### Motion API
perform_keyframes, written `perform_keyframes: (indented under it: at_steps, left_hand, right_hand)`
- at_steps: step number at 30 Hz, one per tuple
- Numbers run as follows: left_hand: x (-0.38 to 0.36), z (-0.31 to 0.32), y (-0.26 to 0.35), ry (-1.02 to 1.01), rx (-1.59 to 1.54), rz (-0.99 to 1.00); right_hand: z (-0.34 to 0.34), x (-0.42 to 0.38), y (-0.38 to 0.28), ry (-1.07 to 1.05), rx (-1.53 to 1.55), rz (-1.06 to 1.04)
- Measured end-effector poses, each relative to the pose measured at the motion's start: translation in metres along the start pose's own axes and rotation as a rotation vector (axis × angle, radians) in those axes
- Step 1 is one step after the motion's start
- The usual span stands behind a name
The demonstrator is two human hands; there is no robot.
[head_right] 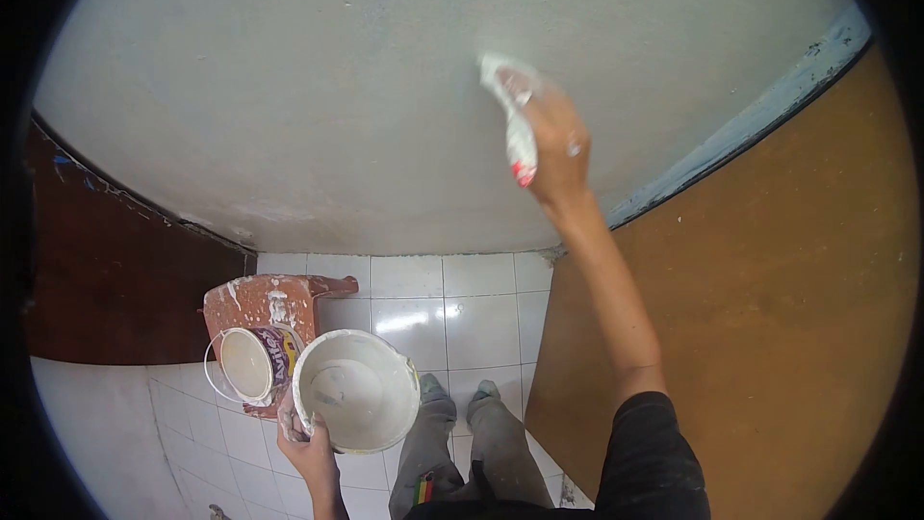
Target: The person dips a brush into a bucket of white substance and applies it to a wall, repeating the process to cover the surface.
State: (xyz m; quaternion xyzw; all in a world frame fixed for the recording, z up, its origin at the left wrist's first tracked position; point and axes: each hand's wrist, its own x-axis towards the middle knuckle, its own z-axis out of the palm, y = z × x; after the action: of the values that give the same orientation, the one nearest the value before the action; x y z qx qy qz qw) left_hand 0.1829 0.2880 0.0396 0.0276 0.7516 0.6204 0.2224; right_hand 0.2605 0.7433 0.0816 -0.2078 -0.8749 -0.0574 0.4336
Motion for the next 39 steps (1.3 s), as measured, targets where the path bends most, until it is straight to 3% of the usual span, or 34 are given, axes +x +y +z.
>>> perform_keyframes:
  at_steps: [3,5,11,14,16,17,20,23,25,27,30,33,34,39]
  left_hand:
    - [0.003,0.003,-0.009,-0.008,0.019,0.037]
    - [0.008,0.003,-0.020,-0.020,0.020,0.046]
    - [0.022,0.004,-0.049,-0.001,0.003,0.070]
    - [0.023,0.009,-0.036,0.013,0.007,0.078]
    - [0.022,0.010,-0.022,0.005,0.000,0.095]
    - [0.022,0.010,-0.013,-0.011,-0.022,0.115]
    - [0.015,0.013,0.023,-0.054,-0.072,0.173]
    - [0.007,0.004,0.055,-0.075,-0.099,0.199]
    - [-0.001,0.003,0.076,-0.072,-0.114,0.200]
    - [-0.009,0.011,0.087,-0.070,-0.124,0.264]
    - [-0.015,0.005,0.118,-0.082,-0.162,0.279]
    - [-0.024,0.001,0.142,-0.078,-0.159,0.287]
    - [-0.047,0.024,0.144,-0.052,-0.151,0.309]
    - [-0.081,0.033,0.167,0.017,-0.139,0.362]
  right_hand:
    - [-0.014,0.028,-0.012,0.176,-0.057,0.029]
    - [0.014,-0.007,-0.007,0.181,-0.115,0.018]
    - [0.120,-0.187,-0.012,-0.121,-0.029,0.083]
    - [0.137,-0.233,-0.006,-0.288,0.057,0.173]
    - [0.130,-0.239,-0.007,-0.423,0.181,0.341]
    - [0.123,-0.237,-0.007,-0.486,0.238,0.424]
    - [0.096,-0.215,-0.009,-0.310,0.504,0.483]
    - [0.045,-0.183,-0.048,-0.212,0.571,0.755]
    - [0.007,-0.161,-0.071,-0.030,0.948,0.971]
    - [-0.060,-0.128,-0.096,-0.066,1.077,1.271]
    - [-0.133,-0.083,-0.151,-0.021,1.300,1.546]
    - [-0.175,-0.062,-0.188,-0.011,1.469,1.525]
    - [-0.197,-0.067,-0.172,-0.001,1.601,1.516]
    - [-0.239,-0.046,-0.188,-0.126,1.645,1.353]
